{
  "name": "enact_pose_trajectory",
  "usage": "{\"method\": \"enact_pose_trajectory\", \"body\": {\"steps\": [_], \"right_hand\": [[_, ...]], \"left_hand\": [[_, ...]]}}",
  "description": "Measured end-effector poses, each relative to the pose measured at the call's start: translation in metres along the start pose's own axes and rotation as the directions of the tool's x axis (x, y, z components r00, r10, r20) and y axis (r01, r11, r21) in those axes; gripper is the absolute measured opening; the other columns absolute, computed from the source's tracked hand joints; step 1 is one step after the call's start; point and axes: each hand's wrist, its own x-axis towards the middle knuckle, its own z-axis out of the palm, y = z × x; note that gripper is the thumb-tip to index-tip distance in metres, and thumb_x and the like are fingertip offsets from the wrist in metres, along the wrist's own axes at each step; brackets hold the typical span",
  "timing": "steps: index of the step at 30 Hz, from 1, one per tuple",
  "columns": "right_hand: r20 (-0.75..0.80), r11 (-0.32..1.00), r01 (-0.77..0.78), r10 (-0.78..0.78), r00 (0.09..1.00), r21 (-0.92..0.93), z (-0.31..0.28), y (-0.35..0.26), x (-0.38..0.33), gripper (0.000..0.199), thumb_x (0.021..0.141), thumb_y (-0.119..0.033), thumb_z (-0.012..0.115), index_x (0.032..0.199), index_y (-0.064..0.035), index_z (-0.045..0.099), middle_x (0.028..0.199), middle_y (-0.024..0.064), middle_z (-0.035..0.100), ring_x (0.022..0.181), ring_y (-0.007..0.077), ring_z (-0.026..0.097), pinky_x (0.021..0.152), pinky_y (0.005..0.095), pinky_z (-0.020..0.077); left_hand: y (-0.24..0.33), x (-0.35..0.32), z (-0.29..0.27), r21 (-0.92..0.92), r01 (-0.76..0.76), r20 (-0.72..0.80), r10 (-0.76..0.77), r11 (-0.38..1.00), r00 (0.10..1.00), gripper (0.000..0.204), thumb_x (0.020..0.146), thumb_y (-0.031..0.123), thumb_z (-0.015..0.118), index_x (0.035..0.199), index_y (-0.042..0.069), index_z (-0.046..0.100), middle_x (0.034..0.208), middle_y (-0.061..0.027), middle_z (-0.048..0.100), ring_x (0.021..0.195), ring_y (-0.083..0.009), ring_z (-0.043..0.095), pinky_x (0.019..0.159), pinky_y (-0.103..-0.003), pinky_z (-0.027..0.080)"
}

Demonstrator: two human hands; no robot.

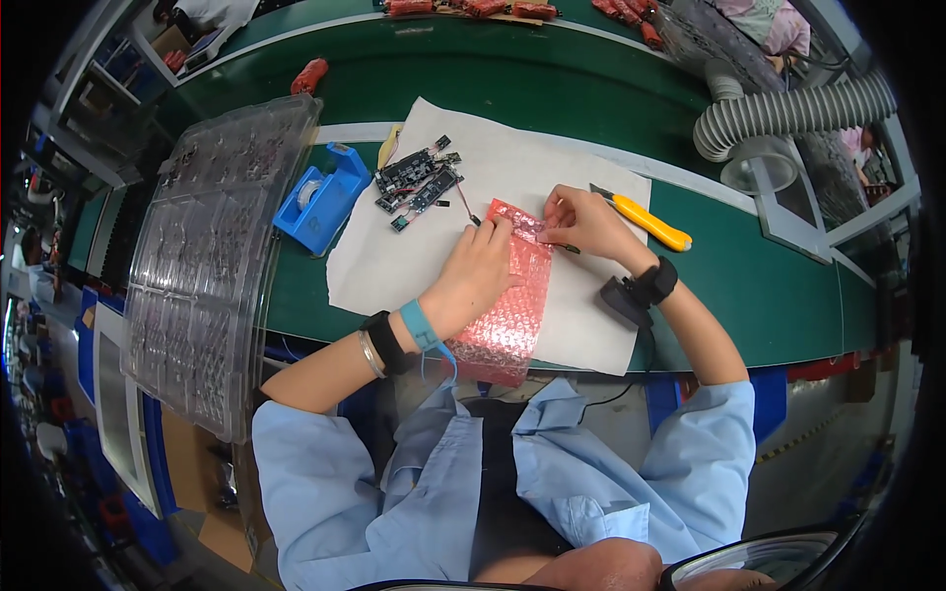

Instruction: The person wraps circuit boards in bubble wrap, securing each with tape from a dispenser before placing them on a conveyor belt and retrieving more boards from a tray.

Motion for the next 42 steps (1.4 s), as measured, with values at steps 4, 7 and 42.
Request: {"method": "enact_pose_trajectory", "body": {"steps": [4,7,42], "right_hand": [[0.164,0.991,-0.127,0.121,0.979,0.029,-0.013,0.005,0.021,0.024,0.069,-0.011,0.081,0.087,-0.0008,0.068,0.076,0.0084,0.068,0.073,0.0161,0.065,0.067,0.028,0.0517],[0.182,0.989,-0.149,0.151,0.972,-0.026,-0.022,0.006,0.037,0.025,0.068,-0.011,0.081,0.087,-0.0006,0.068,0.077,0.0083,0.069,0.073,0.0156,0.065,0.067,0.0277,0.052],[-0.175,0.784,0.257,-0.418,0.891,-0.565,0.052,-0.014,-0.045,0.04,0.09,-0.019,0.057,0.119,0.0089,0.055,0.121,0.0235,0.056,0.114,0.0358,0.054,0.1,0.0394,0.0429]], "left_hand": [[0.006,0.001,-0.001,0.079,0.018,-0.079,-0.012,0.997,0.997,0.059,0.084,0.035,0.064,0.118,-0.011,0.052,0.122,-0.0203,0.048,0.11,-0.0315,0.046,0.094,-0.04,0.039],[0.014,-0.007,0.003,-0.089,-0.019,-0.068,0.013,0.996,0.998,0.059,0.084,0.035,0.064,0.119,-0.01,0.052,0.124,-0.0213,0.048,0.113,-0.0327,0.045,0.096,-0.041,0.037],[-0.107,0.005,-0.02,-0.328,0.431,0.083,-0.429,0.841,0.9,0.03,0.078,0.017,0.071,0.1,-0.002,0.062,0.09,-0.0181,0.066,0.078,-0.0341,0.064,0.069,-0.037,0.05]]}}
